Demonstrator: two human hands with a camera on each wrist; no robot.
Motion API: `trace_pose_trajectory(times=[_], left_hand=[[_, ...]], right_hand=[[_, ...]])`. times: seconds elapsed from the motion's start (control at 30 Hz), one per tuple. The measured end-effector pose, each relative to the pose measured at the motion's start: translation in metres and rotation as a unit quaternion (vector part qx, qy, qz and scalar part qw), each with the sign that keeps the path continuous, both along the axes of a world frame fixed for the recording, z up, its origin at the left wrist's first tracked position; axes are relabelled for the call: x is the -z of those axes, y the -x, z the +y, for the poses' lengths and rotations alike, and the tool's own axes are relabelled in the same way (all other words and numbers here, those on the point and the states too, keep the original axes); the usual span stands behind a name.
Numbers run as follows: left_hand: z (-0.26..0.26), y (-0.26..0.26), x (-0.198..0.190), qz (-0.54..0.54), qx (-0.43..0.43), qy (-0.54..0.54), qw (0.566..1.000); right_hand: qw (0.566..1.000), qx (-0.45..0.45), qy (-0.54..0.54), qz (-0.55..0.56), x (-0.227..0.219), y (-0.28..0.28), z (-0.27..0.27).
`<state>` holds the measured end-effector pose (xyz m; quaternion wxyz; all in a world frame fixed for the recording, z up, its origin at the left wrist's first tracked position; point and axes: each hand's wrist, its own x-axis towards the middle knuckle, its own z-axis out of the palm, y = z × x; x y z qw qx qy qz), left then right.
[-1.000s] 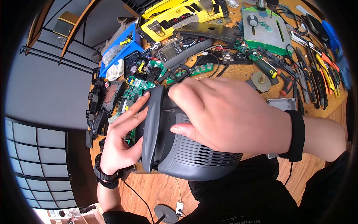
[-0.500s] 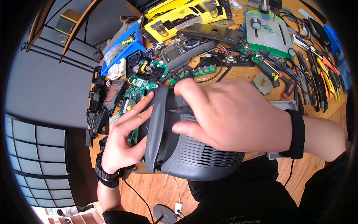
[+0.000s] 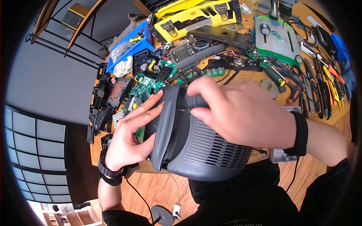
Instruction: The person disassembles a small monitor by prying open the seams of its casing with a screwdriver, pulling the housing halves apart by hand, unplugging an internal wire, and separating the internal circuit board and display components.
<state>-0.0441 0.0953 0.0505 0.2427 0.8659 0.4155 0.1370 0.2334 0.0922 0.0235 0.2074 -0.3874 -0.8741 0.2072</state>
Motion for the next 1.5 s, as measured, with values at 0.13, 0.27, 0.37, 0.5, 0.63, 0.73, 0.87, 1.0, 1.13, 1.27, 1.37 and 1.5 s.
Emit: trace_pose_trajectory(times=[0.13, 0.27, 0.37, 0.5, 0.63, 0.73, 0.87, 1.0, 1.13, 1.27, 1.37, 1.5], left_hand=[[-0.001, -0.002, -0.001, 0.004, -0.003, 0.000, 1.000], [0.000, -0.002, 0.000, 0.001, 0.001, 0.003, 1.000], [-0.001, -0.002, 0.000, 0.006, -0.007, -0.003, 1.000], [-0.001, -0.002, 0.000, -0.001, -0.006, 0.002, 1.000], [0.000, -0.002, -0.001, 0.002, -0.004, 0.004, 1.000], [-0.001, -0.002, 0.001, -0.002, -0.004, 0.001, 1.000], [-0.001, -0.001, 0.000, 0.002, -0.006, 0.002, 1.000], [-0.001, 0.000, 0.001, 0.000, -0.004, 0.003, 1.000], [-0.001, -0.002, 0.000, -0.001, -0.008, 0.000, 1.000], [-0.002, 0.000, 0.001, -0.001, -0.005, -0.002, 1.000], [-0.001, -0.001, 0.001, -0.002, -0.007, 0.004, 1.000], [-0.001, -0.001, 0.001, -0.003, -0.006, 0.005, 1.000]], right_hand=[[0.983, -0.074, -0.114, 0.123, 0.022, 0.001, 0.011], [0.975, -0.062, -0.133, 0.165, 0.019, -0.001, 0.007], [0.997, -0.023, -0.043, 0.060, -0.004, -0.002, 0.002], [0.986, -0.088, -0.093, 0.105, 0.016, 0.001, 0.011], [0.958, -0.098, -0.180, 0.203, 0.025, 0.001, 0.015], [0.984, -0.046, -0.107, 0.133, 0.005, -0.003, 0.005], [0.997, -0.030, -0.032, 0.069, 0.009, 0.001, 0.012], [0.979, -0.058, -0.094, 0.172, 0.013, -0.001, 0.011], [0.995, -0.011, -0.009, 0.094, 0.001, -0.003, 0.007], [0.987, -0.038, -0.062, 0.144, 0.014, -0.001, 0.013], [0.990, -0.028, -0.045, 0.128, 0.006, -0.002, 0.009], [0.996, -0.002, 0.037, -0.080, -0.017, 0.002, 0.006]])
